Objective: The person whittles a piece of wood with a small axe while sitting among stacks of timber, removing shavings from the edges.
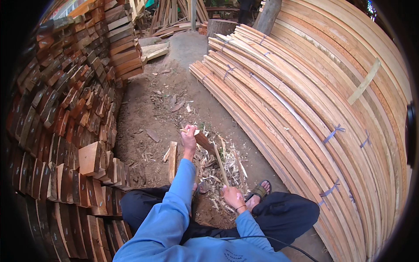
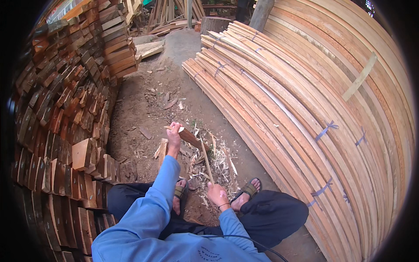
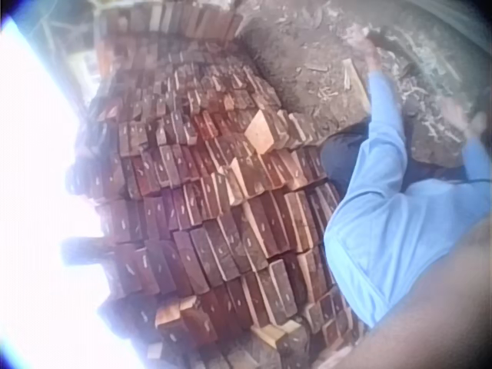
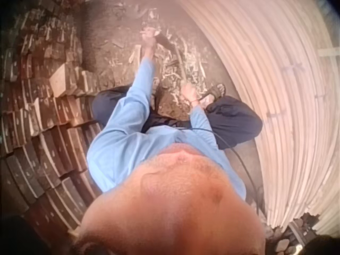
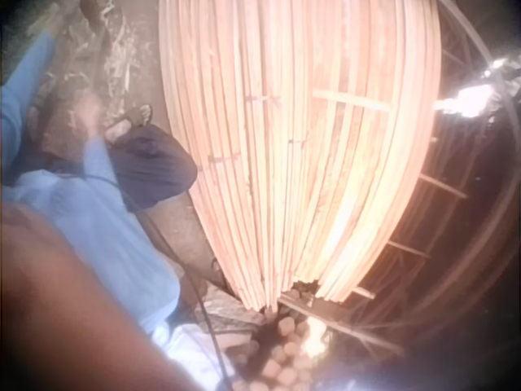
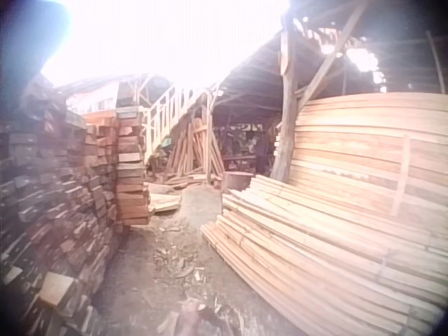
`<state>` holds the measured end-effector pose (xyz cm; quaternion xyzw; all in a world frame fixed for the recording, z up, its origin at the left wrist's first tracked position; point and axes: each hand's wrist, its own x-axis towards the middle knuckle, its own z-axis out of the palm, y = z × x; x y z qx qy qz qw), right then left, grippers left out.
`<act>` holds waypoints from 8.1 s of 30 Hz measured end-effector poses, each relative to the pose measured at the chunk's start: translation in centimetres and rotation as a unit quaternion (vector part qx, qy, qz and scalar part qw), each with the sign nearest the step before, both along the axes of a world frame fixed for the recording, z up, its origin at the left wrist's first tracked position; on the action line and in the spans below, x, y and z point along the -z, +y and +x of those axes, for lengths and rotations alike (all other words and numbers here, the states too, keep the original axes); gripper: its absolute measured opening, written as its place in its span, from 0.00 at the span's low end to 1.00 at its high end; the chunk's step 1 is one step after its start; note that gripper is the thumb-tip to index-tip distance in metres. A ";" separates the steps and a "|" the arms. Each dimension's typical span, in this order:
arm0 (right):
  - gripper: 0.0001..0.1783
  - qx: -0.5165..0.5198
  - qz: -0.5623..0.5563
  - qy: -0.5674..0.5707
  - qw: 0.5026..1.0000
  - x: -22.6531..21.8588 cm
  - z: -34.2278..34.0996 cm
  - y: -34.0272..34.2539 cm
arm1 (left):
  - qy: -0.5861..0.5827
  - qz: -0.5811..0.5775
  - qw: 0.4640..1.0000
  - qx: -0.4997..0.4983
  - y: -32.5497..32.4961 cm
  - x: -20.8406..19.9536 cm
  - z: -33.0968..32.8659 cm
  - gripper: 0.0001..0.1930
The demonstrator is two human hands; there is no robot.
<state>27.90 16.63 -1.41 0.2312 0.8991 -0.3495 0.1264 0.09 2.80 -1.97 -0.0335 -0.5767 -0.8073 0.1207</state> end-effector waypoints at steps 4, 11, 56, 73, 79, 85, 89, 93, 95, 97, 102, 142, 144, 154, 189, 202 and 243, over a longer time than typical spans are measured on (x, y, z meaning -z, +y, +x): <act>0.34 0.022 -0.055 0.006 0.998 -1.2 0.2 0.9 | -0.013 -0.008 1.000 0.005 -0.1 -0.3 0.7 0.12; 0.37 0.006 -0.067 -0.060 0.996 2.3 3.1 1.4 | -0.013 -0.017 1.000 0.014 0.7 -0.9 0.7 0.12; 0.25 0.051 -0.126 0.115 0.984 -7.5 3.5 -0.9 | -0.012 -0.006 0.999 0.032 -0.8 0.3 -0.1 0.09; 0.25 0.186 -0.603 -0.145 0.763 -3.5 4.7 2.0 | 0.012 -0.076 0.996 0.050 0.6 -0.6 0.4 0.10; 0.24 0.096 -0.239 -0.023 0.966 -5.0 5.0 0.8 | 0.010 -0.081 0.995 0.056 2.3 -1.7 1.5 0.10; 0.23 0.067 -0.110 0.121 0.984 -9.2 3.9 0.1 | 0.006 -0.093 0.995 0.045 1.2 -0.4 0.6 0.10; 0.24 -0.019 -0.005 0.058 0.998 0.8 6.1 0.3 | 0.023 -0.069 0.996 0.051 2.2 -0.9 1.0 0.10; 0.26 0.133 -0.342 -0.115 0.923 -1.4 4.7 1.7 | 0.003 -0.052 0.996 0.075 2.1 -1.1 0.5 0.10; 0.23 0.192 -0.613 -0.144 0.752 -2.3 5.2 2.1 | 0.005 -0.064 0.996 0.066 2.0 -1.0 1.3 0.10; 0.21 0.182 -0.742 -0.136 0.630 -2.9 5.1 2.7 | 0.005 -0.067 0.996 0.066 2.1 -1.1 1.1 0.10; 0.22 0.204 -0.595 -0.001 0.777 -6.9 4.0 2.7 | 0.017 -0.058 0.997 0.044 1.3 -0.7 0.7 0.10; 0.30 0.087 -0.182 0.110 0.973 -4.2 4.2 2.5 | 0.017 -0.018 0.999 0.042 -0.5 0.2 0.2 0.10; 0.29 0.018 -0.097 0.021 0.995 -2.3 4.8 1.5 | 0.015 -0.016 0.999 0.040 -0.2 0.1 0.3 0.11; 0.23 0.170 -0.782 -0.096 0.592 -3.8 4.6 2.2 | 0.007 -0.005 0.998 0.055 -0.3 0.0 0.2 0.09; 0.24 0.190 -0.638 -0.152 0.730 -3.6 4.2 1.5 | 0.016 -0.053 0.997 0.055 0.1 0.0 0.3 0.10; 0.29 -0.013 -0.069 -0.010 0.997 0.0 5.0 0.8 | -0.012 0.022 0.999 0.038 -1.0 0.5 -0.1 0.09; 0.25 0.100 -0.107 0.159 0.976 -5.5 3.9 -0.9 | 0.003 0.018 1.000 0.024 -1.1 0.6 -0.1 0.11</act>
